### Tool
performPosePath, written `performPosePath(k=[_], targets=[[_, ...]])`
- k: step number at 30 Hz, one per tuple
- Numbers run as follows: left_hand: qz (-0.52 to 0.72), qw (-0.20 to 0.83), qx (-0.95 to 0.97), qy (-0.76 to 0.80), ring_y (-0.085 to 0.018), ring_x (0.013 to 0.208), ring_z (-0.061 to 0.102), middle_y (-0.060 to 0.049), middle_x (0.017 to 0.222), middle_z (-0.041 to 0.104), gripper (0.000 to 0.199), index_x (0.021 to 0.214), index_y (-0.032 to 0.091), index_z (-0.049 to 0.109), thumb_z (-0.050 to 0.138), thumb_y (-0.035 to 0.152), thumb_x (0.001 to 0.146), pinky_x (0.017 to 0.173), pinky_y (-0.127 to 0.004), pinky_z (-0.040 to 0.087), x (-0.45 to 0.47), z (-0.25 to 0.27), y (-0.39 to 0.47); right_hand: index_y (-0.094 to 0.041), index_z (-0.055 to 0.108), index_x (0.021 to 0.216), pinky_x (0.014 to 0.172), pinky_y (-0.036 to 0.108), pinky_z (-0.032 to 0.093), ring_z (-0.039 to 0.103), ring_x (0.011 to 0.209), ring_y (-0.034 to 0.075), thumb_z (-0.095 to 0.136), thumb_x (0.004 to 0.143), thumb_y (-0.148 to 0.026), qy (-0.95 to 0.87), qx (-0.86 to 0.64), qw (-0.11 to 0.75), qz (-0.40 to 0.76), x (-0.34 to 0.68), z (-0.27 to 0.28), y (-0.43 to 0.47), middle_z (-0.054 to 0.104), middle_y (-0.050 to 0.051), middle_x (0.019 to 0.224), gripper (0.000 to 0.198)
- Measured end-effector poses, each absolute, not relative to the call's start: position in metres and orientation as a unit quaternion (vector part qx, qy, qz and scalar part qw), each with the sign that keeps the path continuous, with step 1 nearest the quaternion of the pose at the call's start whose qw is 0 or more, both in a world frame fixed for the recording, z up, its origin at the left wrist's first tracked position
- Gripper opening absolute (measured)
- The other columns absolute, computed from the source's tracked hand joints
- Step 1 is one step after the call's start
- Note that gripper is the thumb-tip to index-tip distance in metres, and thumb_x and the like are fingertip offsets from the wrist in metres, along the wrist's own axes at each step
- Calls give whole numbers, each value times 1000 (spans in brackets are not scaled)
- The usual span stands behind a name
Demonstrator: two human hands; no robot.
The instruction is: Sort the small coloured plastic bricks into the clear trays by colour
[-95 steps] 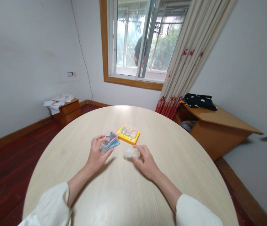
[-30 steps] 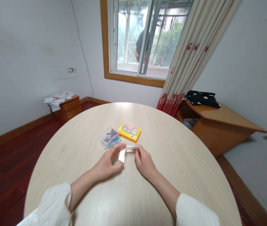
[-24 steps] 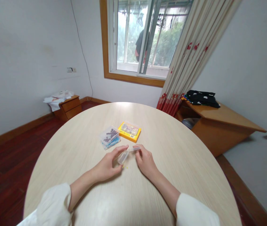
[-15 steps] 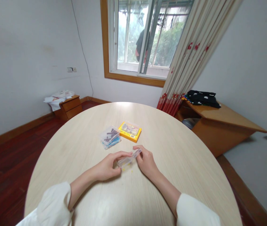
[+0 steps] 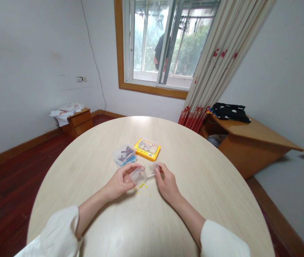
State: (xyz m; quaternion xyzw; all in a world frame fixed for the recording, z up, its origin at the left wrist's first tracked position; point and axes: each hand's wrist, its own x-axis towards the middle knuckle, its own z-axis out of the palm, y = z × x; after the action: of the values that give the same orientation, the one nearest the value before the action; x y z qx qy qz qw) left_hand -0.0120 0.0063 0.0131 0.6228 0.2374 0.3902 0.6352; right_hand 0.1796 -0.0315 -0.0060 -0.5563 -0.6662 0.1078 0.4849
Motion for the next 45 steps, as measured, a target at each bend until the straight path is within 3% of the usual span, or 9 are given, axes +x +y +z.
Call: performPosePath(k=[5, 10, 16, 26, 31, 33, 36, 40, 45], targets=[[428, 619, 589, 295, -21, 96, 59, -8, 98, 63, 51, 106, 15, 55, 74, 27, 60, 87, -34, 46, -15, 17, 11, -17, 51, 107, 70, 28, 50, 60, 74, 15, 43, 88, -28, -669, -544, 494, 115, 179, -6, -34, 63, 4, 81, 23], [449, 650, 521, 324, -17, 69, 63, -2, 75, 64, 39, 89, 15, 57, 74, 35, 61, 67, -29, 50, -17, 25, 12, -18, 47, 112, 71, 27, 48, 58, 73, 14, 47, 86, -30, -681, -531, 486, 135, 179, -5, -36, 59, 1, 77, 29], [538, 667, 384, 344, -11, 47, 54, 3, 57, 57, 31, 69, 15, 51, 75, 30, 54, 46, -21, 41, -25, 39, 19, -17, 48, 108, 67, 26, 48, 57, 66, 13, 35, 90, -28, -661, -542, 496, 154, 180, -4, -36, 57, 0, 72, 25], [732, 423, 282, 454, -10, 58, 52, 4, 64, 57, 18, 70, 18, 47, 59, 25, 60, 54, -17, 37, -51, 29, 59, -17, 51, 105, 63, 24, 46, 56, 63, 12, 34, 91, -28, -668, -547, 476, 167, 180, -3, -36, 55, -1, 68, 25], [638, 314, 340, 615, -14, 62, 53, 4, 65, 53, 15, 82, 20, 45, 53, 24, 70, 60, -23, 40, -71, 10, 84, -17, 52, 103, 62, 23, 46, 56, 61, 12, 34, 91, -30, -670, -554, 465, 169, 180, -4, -37, 56, -1, 67, 25], [576, 248, 382, 679, -18, 78, 57, -1, 78, 59, 9, 85, 20, 45, 45, 25, 78, 73, -31, 42, -79, 4, 91, -17, 53, 102, 62, 23, 45, 56, 61, 12, 33, 92, -29, -672, -555, 461, 167, 180, -4, -38, 56, -1, 67, 25], [445, 160, 423, 773, -27, 102, 53, -9, 96, 61, 13, 90, 21, 47, 39, 30, 84, 91, -45, 34, -86, -2, 98, -18, 53, 100, 62, 23, 45, 57, 61, 12, 34, 91, -29, -675, -553, 460, 163, 181, -3, -38, 56, -1, 66, 24], [342, 110, 491, 794, -33, 114, 44, -15, 114, 55, 19, 97, 19, 49, 39, 27, 83, 94, -49, 31, -88, -5, 99, -18, 54, 99, 62, 23, 45, 57, 61, 12, 34, 91, -28, -677, -552, 461, 159, 181, -4, -38, 57, -1, 65, 24], [325, 87, 517, 787, -36, 117, 39, -19, 123, 46, 41, 115, 15, 44, 49, 26, 76, 95, -50, 30, -85, -4, 95, -17, 54, 100, 62, 23, 45, 57, 61, 12, 34, 91, -29, -674, -556, 457, 166, 181, -5, -37, 56, -1, 66, 25]])
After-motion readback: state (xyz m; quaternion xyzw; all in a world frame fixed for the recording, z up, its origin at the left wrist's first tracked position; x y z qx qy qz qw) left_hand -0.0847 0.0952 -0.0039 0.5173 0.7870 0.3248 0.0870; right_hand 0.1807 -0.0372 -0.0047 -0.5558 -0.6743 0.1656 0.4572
